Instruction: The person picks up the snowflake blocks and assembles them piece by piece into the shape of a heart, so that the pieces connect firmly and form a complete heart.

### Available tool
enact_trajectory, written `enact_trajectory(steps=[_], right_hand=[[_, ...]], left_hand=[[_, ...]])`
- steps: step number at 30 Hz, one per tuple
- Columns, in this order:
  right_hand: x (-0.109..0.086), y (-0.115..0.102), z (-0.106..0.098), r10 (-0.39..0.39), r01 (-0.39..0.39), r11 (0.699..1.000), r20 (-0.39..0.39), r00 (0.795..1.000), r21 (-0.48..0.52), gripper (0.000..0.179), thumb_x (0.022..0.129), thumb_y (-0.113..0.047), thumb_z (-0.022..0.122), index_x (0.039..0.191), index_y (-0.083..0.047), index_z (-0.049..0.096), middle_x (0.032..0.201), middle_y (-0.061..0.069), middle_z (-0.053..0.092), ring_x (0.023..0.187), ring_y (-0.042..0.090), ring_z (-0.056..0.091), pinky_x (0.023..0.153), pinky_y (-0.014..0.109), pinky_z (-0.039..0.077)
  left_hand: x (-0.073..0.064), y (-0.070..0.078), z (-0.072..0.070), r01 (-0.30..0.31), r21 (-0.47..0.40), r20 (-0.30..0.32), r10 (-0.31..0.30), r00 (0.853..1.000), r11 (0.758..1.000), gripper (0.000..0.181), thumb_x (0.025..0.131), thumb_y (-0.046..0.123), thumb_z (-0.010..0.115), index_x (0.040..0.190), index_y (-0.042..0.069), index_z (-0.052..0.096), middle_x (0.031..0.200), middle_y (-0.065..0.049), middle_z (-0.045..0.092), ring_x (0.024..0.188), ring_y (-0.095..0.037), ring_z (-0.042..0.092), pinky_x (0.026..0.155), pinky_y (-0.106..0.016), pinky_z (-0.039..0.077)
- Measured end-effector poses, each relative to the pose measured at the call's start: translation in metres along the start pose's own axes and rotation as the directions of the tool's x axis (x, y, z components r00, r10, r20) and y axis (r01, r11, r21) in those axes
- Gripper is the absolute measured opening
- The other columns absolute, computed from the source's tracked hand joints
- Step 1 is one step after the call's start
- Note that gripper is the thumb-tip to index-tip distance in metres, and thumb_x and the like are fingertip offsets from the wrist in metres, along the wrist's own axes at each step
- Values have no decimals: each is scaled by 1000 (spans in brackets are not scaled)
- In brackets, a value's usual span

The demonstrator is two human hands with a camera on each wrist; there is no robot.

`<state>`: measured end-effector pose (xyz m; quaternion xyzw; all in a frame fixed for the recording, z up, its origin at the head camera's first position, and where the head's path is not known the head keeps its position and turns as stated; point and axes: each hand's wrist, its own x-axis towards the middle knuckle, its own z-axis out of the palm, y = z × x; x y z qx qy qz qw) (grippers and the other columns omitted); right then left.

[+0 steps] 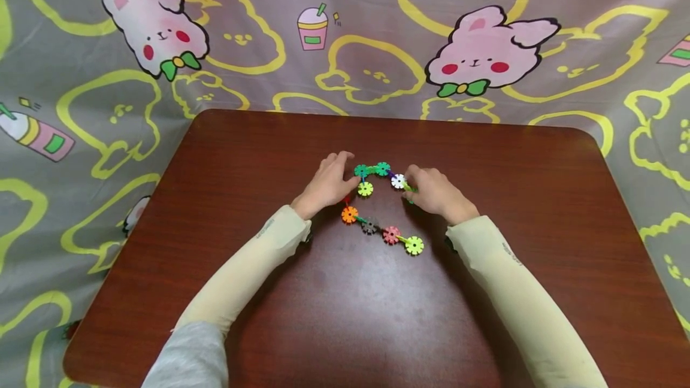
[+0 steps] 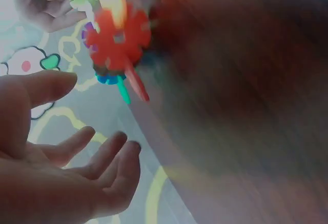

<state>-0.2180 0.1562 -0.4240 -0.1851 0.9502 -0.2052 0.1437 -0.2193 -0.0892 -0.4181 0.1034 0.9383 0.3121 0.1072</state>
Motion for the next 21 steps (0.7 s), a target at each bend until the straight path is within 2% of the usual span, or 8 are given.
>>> enact_trajectory(steps=[3,5,8,10,12,15,18,21], right_hand=[[-4,5,1,65,-65,997,-2,998,36,32,92,-22,65,114,-2,53,97,15,63,82,26,60,71,39,49],[-7,8,1,107,-106,993,-14,994,52,34,92,-24,64,115,-1,53,100,17,64,83,29,62,72,41,51],[-11,10,1,168,-164,983,-40,985,87,40,91,-25,65,117,3,53,104,22,64,89,34,63,76,46,52],[-14,11,2,210,-202,972,-54,976,118,42,90,-27,66,116,4,53,99,22,65,86,34,64,75,45,52],[-17,10,3,247,-236,960,-60,967,153,43,89,-28,66,114,4,53,91,21,66,76,29,66,72,41,53],[-23,10,6,269,-254,940,-39,962,226,43,90,-29,67,114,3,52,81,16,66,59,18,65,65,35,55],[-28,9,9,258,-246,921,-1,966,301,46,91,-30,68,116,4,51,80,15,67,54,13,67,64,34,58],[-34,7,11,241,-239,900,41,970,365,47,91,-32,67,116,5,52,84,16,69,57,14,69,64,34,59]], left_hand=[[-9,4,2,-32,18,-31,32,999,999,49,94,26,62,136,7,47,123,-15,46,119,-33,41,97,-44,41],[-14,6,4,-58,34,-41,59,997,998,42,94,26,62,130,6,52,115,-14,47,110,-31,42,90,-41,41],[-22,8,6,-93,55,-40,96,995,994,27,93,25,62,112,6,61,103,-10,52,94,-23,48,78,-33,44],[-26,9,8,-109,57,-21,110,994,992,18,93,26,62,99,9,64,93,-5,58,81,-17,53,68,-27,45],[-31,10,10,-107,34,29,106,994,994,18,93,29,63,88,11,64,79,-2,62,67,-12,55,59,-24,45],[-38,12,15,-72,-17,142,73,987,997,23,91,34,65,84,12,62,66,-1,64,55,-11,58,53,-24,45],[-43,12,22,6,-67,266,13,964,998,30,88,38,69,91,11,58,63,-3,66,54,-14,62,54,-24,46],[-49,14,30,99,-137,356,-45,933,986,38,86,37,72,100,9,51,66,-7,68,54,-17,64,53,-26,50]])
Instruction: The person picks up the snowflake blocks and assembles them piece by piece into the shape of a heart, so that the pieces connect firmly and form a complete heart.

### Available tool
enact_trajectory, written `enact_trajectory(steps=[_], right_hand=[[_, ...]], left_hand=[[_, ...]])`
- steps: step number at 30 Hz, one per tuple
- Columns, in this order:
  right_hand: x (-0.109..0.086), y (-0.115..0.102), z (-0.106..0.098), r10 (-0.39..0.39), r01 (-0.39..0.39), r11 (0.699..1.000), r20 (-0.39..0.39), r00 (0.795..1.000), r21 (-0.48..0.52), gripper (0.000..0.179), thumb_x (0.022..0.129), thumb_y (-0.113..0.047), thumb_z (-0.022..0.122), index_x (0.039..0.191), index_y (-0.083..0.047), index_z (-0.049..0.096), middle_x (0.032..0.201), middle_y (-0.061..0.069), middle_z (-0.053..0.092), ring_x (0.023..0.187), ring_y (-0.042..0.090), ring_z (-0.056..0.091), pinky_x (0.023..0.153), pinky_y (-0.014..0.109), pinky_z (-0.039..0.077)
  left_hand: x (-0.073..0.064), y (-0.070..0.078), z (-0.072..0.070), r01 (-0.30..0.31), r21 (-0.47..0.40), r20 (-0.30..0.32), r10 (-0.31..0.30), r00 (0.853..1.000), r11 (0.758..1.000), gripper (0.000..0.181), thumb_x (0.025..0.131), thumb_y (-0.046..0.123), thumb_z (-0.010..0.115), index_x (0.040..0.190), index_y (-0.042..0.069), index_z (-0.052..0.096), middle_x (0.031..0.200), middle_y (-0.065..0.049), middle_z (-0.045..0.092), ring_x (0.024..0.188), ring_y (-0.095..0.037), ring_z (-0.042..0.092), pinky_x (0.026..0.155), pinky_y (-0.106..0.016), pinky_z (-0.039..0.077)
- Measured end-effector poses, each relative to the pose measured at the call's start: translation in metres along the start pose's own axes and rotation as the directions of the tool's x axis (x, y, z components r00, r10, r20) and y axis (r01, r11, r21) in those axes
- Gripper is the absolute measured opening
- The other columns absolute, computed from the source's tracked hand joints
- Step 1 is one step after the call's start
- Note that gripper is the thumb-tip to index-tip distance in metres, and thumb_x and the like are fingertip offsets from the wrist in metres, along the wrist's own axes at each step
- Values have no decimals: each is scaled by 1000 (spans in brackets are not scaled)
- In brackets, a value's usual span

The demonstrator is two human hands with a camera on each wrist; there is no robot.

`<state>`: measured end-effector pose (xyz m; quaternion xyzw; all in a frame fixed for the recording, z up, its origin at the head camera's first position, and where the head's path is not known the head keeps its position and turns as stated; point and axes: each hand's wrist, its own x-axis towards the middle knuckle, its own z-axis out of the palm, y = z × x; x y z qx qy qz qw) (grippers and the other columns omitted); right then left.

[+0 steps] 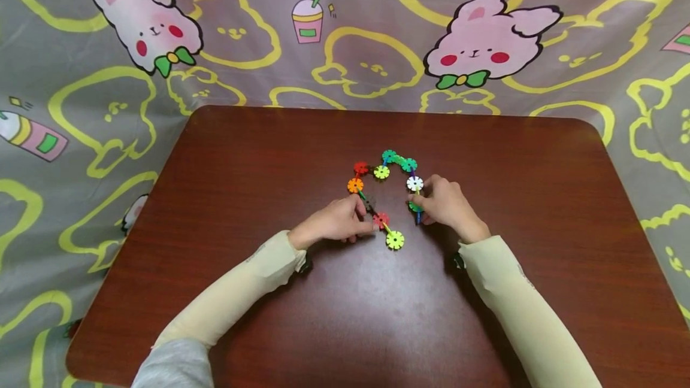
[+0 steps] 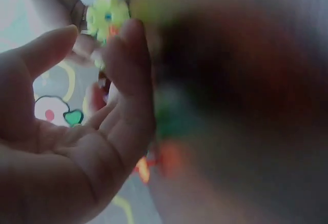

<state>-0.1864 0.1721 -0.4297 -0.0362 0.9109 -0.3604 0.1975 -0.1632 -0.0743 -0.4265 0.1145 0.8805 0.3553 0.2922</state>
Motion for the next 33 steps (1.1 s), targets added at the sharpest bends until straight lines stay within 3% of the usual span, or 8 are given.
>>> enact_trajectory(steps=[7,11,13,16,19,21,24,33], right_hand=[[-11,-1,-5,-16,12,999,73,997,49,45,93,-32,63,117,6,59,90,19,72,60,18,70,58,34,59],[-16,3,-12,-132,131,986,-1,991,-99,33,94,-22,61,115,3,62,95,17,72,67,19,69,63,35,58],[-18,6,-14,-251,240,946,-27,968,-217,26,93,-12,60,115,1,62,104,17,67,81,24,66,73,38,55],[-18,11,-15,-437,409,832,12,899,-375,34,85,3,61,118,-5,64,123,19,53,106,35,52,85,46,49],[-16,15,-14,-546,528,734,92,833,-426,41,80,5,68,117,-13,67,136,17,45,117,38,42,90,48,47],[-15,16,-12,-587,576,693,125,800,-433,39,78,1,75,114,-16,70,138,15,47,116,36,43,89,46,47],[-13,17,-8,-618,613,663,148,772,-429,31,77,-9,81,105,-17,73,130,10,55,112,31,47,89,42,47],[-10,17,0,-653,649,651,145,743,-394,16,77,-18,81,89,-18,70,122,6,59,112,25,55,91,40,48]], left_hand=[[-6,2,12,16,-147,31,-11,999,989,53,82,25,76,115,9,38,67,-11,68,48,-19,60,46,-29,51],[-9,3,15,0,-161,15,2,1000,987,61,81,21,76,123,11,33,67,-11,69,49,-20,62,44,-26,48],[-10,3,16,-14,-173,22,18,1000,985,66,82,19,76,130,14,31,69,-10,70,50,-21,62,43,-27,48],[-11,3,18,-37,-165,45,45,998,986,70,83,19,75,137,19,32,71,-7,71,50,-20,61,43,-27,48],[-10,3,20,-50,-134,58,58,997,990,64,83,18,74,137,21,40,72,-4,71,51,-19,61,42,-25,47],[-9,4,21,-51,-121,60,59,996,991,58,83,17,74,134,19,46,73,-4,71,51,-19,62,42,-25,48],[-8,4,24,-43,-133,53,50,997,990,52,84,14,74,130,18,51,74,-3,72,53,-21,65,42,-28,50],[-7,1,29,-8,-292,43,21,999,956,47,85,6,71,126,16,52,75,-10,72,49,-19,63,38,-27,47]])
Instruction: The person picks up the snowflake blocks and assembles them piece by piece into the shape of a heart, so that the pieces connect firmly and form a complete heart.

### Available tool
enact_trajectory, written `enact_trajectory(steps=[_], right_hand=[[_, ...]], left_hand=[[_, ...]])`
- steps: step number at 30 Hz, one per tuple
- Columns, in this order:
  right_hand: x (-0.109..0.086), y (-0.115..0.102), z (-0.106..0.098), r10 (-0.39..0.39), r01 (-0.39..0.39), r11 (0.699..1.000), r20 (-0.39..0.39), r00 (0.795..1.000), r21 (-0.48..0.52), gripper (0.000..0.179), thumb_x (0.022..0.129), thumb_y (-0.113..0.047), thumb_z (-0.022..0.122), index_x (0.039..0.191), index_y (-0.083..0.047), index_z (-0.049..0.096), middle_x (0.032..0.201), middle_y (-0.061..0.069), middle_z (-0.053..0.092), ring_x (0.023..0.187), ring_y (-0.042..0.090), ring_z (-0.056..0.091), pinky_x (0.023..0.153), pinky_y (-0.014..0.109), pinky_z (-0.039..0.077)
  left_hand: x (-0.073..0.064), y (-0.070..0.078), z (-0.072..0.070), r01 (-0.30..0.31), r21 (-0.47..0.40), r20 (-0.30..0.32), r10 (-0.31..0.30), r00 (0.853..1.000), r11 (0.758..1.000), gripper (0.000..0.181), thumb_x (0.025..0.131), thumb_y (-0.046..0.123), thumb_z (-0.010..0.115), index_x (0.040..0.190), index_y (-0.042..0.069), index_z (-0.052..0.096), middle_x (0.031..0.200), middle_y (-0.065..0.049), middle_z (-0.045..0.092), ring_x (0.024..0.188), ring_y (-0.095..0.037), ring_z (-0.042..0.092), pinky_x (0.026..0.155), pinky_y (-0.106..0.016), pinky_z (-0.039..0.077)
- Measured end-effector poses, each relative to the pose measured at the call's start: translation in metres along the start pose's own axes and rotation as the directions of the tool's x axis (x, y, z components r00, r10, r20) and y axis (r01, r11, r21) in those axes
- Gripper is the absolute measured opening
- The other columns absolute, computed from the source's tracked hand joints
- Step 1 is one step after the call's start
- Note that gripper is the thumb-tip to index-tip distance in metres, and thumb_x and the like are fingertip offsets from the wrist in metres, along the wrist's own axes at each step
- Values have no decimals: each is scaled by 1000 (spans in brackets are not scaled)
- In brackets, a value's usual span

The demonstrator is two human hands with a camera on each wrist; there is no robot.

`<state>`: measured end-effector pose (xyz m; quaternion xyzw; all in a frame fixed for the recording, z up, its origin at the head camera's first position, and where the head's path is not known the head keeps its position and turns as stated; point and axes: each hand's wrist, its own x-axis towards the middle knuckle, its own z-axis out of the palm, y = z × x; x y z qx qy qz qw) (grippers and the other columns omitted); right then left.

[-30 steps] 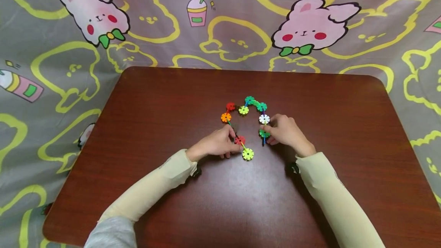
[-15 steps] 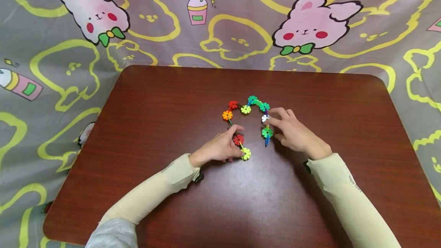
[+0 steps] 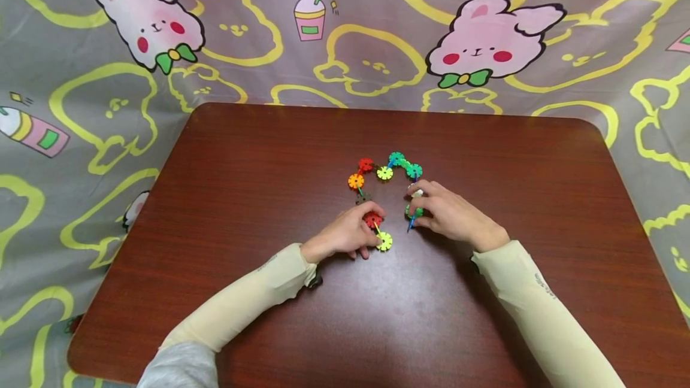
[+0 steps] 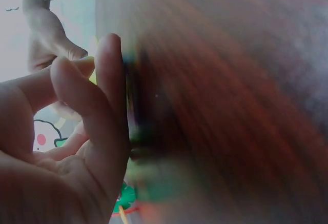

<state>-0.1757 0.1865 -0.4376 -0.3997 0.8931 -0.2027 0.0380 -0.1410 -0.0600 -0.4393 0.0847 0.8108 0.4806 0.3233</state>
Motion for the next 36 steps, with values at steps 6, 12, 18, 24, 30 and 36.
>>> enact_trajectory(steps=[6,12,18,24,30,36], right_hand=[[3,-5,5,9,-10,1000,16,1000,25,16,81,-21,78,87,-19,63,121,3,60,109,22,58,87,38,50],[5,-11,9,33,-34,999,30,999,18,15,85,-24,74,92,-21,61,96,-5,58,76,9,57,68,28,49],[6,-15,13,35,-35,999,1,999,11,16,85,-26,75,94,-21,61,92,-4,58,67,6,55,62,25,48],[8,-17,16,34,-34,999,-29,999,-13,16,85,-27,74,94,-21,62,91,-5,59,70,8,56,63,27,49],[10,-20,16,43,-45,999,-47,998,-30,15,87,-27,73,94,-20,62,90,-4,58,70,10,56,62,29,49],[11,-22,17,37,-40,998,-53,998,-48,14,88,-26,72,95,-19,62,90,-3,59,69,11,56,61,30,49]], left_hand=[[2,-3,-5,36,-149,32,-32,999,988,49,88,3,65,131,18,48,78,-15,67,50,-18,63,38,-27,48],[5,-6,-5,50,-243,44,-40,998,969,48,90,1,61,132,17,45,84,-12,63,56,-20,66,43,-32,53],[8,-7,-5,18,-299,20,-12,1000,954,37,87,-4,59,122,4,48,82,-9,60,59,-20,66,48,-34,56],[10,-6,-6,1,-336,9,2,1000,942,36,88,-7,56,122,0,46,81,-9,59,60,-20,66,52,-36,58],[12,-4,-7,-13,-355,-6,12,1000,935,36,88,-8,56,122,-2,45,80,-10,59,60,-20,66,57,-34,59],[14,-4,-8,-33,-362,-32,23,999,931,37,87,-10,56,122,-6,45,77,-11,59,59,-18,66,60,-32,59]])
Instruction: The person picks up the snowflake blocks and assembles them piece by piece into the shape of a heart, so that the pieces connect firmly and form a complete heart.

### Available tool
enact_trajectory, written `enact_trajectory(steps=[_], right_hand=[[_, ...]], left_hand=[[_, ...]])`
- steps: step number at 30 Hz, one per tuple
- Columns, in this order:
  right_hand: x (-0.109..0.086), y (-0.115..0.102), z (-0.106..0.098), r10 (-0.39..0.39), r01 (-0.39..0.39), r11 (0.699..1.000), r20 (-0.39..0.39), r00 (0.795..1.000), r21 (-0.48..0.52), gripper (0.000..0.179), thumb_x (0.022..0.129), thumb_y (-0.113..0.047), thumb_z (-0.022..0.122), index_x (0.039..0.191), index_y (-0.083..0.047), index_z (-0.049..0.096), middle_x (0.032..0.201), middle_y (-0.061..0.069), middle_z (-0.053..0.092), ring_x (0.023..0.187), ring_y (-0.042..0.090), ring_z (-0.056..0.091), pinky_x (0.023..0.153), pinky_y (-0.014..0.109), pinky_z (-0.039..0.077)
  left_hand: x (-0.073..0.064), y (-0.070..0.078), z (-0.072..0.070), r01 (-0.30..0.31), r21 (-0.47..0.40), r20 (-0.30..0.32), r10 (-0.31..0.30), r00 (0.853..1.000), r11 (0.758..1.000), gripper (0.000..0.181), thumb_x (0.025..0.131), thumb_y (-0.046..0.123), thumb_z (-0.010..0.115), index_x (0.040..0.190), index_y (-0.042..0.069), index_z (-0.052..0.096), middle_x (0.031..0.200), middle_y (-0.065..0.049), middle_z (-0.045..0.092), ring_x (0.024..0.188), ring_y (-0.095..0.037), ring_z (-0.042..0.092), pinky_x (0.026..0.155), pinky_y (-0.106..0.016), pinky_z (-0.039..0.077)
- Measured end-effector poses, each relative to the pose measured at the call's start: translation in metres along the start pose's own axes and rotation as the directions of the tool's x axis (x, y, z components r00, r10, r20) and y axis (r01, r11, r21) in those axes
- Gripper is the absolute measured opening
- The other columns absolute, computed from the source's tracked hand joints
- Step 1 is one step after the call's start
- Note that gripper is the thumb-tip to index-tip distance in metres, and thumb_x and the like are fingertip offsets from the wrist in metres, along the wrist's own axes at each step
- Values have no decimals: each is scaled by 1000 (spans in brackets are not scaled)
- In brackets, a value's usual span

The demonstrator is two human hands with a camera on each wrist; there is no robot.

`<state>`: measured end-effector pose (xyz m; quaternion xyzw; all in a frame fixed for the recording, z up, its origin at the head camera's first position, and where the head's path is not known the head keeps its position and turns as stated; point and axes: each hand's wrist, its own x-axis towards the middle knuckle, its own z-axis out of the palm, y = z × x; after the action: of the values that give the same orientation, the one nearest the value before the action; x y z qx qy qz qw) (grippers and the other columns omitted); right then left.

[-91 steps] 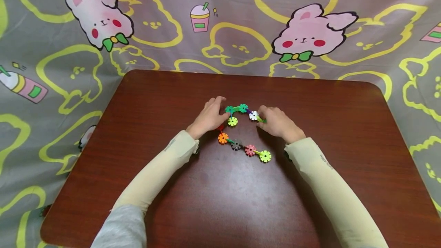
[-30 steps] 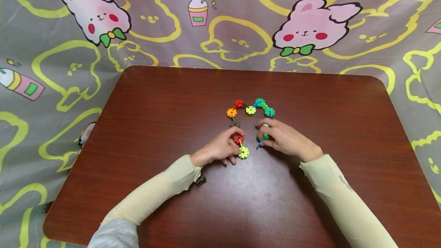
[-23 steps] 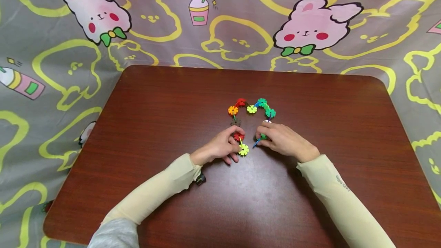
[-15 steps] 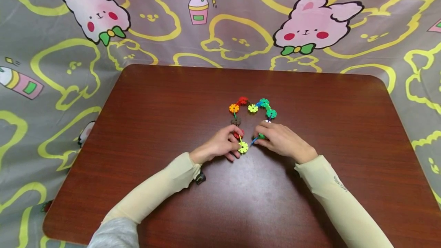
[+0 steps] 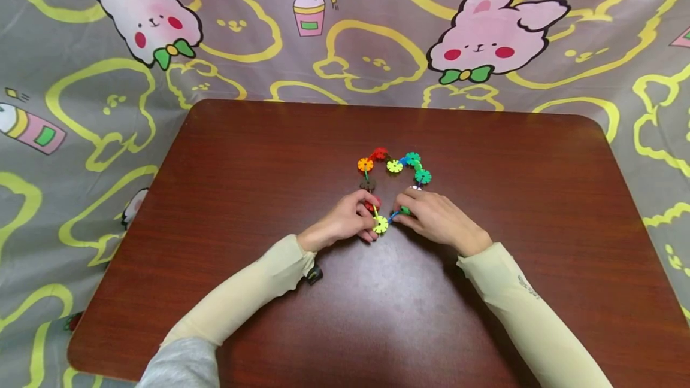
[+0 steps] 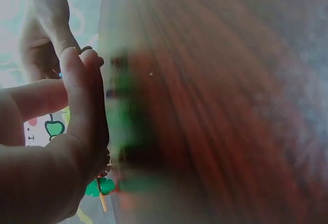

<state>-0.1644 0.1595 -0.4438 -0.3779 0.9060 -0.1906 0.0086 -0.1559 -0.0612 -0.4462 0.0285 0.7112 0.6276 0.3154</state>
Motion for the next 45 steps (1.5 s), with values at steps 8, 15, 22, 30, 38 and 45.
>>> enact_trajectory(steps=[8,15,22,30,38,45], right_hand=[[1,-2,0,-5,5,1000,-13,1000,-14,14,89,-26,70,94,-16,61,88,-2,59,67,10,55,58,28,48],[1,-3,1,-5,5,1000,-20,1000,1,15,92,-26,67,92,-15,57,86,-2,57,64,9,51,58,26,45],[0,-2,2,-17,18,1000,-58,998,17,15,90,-23,69,91,-13,57,84,-2,56,64,10,53,59,25,47],[-1,-2,1,-8,10,1000,-50,999,30,16,90,-22,69,92,-12,56,85,-2,56,67,9,53,62,24,48],[0,-3,1,-7,8,1000,-52,999,20,17,90,-20,69,92,-11,55,83,-1,55,66,10,52,62,23,47],[1,-4,1,-24,24,1000,-86,996,4,15,90,-18,68,92,-10,57,85,0,57,69,12,56,63,26,49]], left_hand=[[0,2,-2,-1,12,-20,1,1000,1000,35,87,-10,57,120,-3,47,77,-11,59,59,-17,67,62,-33,60],[1,1,-2,4,5,-19,-4,1000,1000,36,87,-10,57,121,-4,47,76,-10,60,59,-16,67,63,-31,60],[1,0,-3,-13,-38,-17,13,1000,999,37,86,-11,55,122,-5,46,77,-9,60,60,-16,67,65,-31,60],[1,1,-3,-17,-63,-12,17,1000,998,38,87,-12,55,123,-6,45,79,-10,59,62,-17,67,66,-30,60],[2,1,-4,-20,-78,-12,19,1000,997,37,87,-11,56,123,-4,46,79,-10,60,62,-18,68,66,-30,60],[1,3,-4,-21,-84,-18,20,1000,996,39,87,-11,55,124,-5,45,79,-10,60,61,-17,67,66,-29,59]])
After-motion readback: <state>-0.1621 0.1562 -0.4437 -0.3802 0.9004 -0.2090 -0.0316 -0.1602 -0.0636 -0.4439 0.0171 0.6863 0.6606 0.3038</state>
